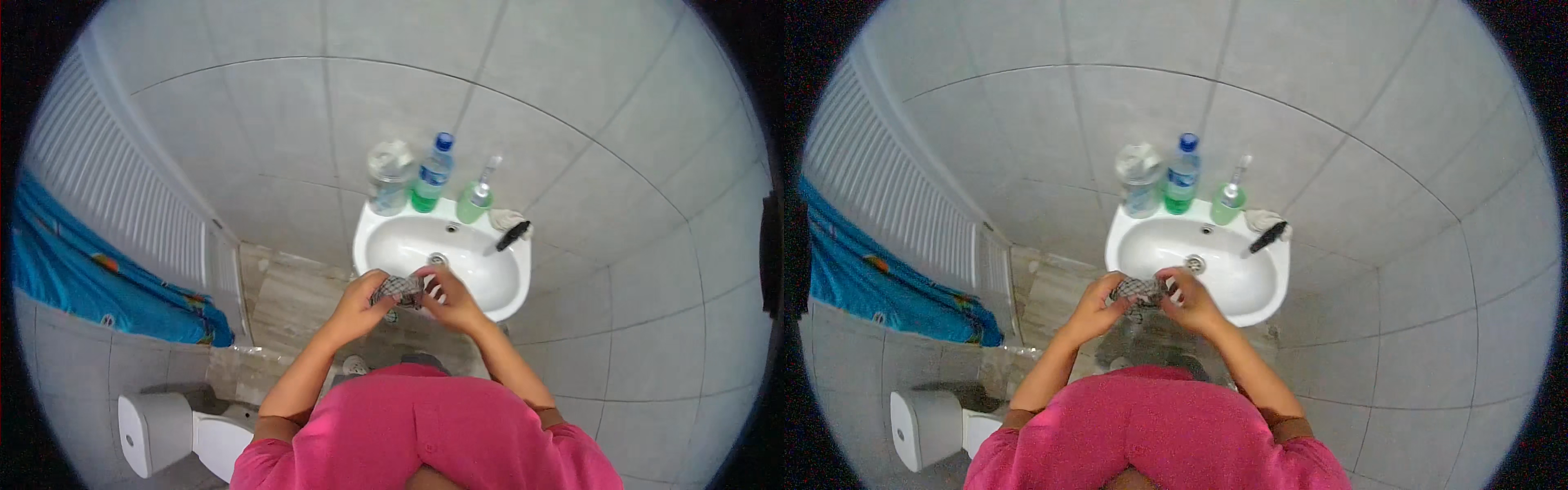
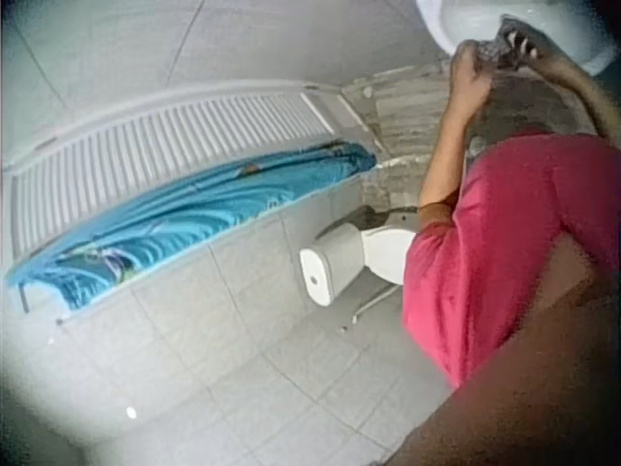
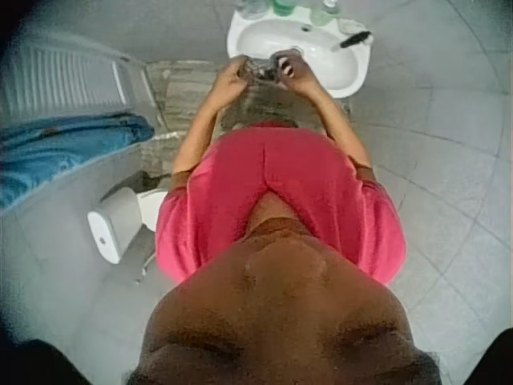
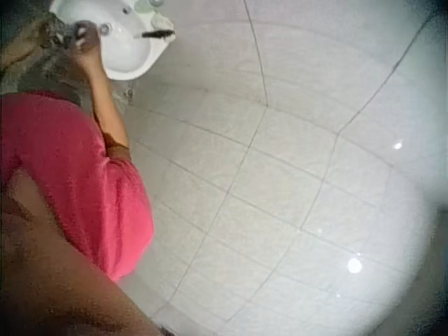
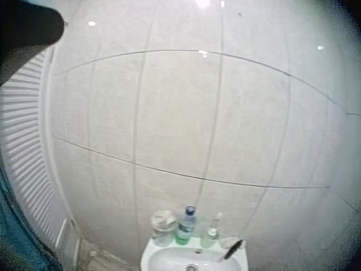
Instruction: The person cleans the bathroom by wiping the tiled walls and the shower faucet with a cloth. They repeatedly rinse the cloth at the sink and wring it out before continuing to wipe different sections of the wall and fixtures.
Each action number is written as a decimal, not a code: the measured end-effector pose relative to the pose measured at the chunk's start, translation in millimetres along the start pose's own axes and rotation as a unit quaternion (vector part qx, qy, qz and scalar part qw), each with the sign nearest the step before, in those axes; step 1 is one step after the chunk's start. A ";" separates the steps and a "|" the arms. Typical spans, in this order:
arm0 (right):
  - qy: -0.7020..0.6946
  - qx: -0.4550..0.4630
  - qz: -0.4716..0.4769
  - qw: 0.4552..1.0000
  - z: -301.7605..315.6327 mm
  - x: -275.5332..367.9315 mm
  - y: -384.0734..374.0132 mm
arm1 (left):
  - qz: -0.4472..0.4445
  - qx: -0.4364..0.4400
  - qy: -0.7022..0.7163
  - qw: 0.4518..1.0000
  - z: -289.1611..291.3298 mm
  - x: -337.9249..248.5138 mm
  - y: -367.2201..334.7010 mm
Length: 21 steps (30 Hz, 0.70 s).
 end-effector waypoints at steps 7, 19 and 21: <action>0.161 -0.242 -0.051 0.955 183.6 -78.9 15.5 | -0.020 0.055 -0.019 0.998 -76.5 -20.6 -60.5; 0.190 -0.109 -0.094 0.971 221.0 -123.0 12.5 | 0.236 0.204 0.116 0.943 -250.5 62.8 -108.6; 0.181 -0.091 -0.074 0.976 224.6 -120.9 15.9 | 0.209 0.210 0.114 0.948 -279.9 70.5 -124.3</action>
Point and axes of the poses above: each hand's wrist, its own y-axis away from the middle knuckle, its own z-axis out of the back of the hand, x = y × z, the point moved 9 cm from there along -y, towards the middle knuckle, and after that the axes turned 14 degrees about -y, right-handed, at the moved point
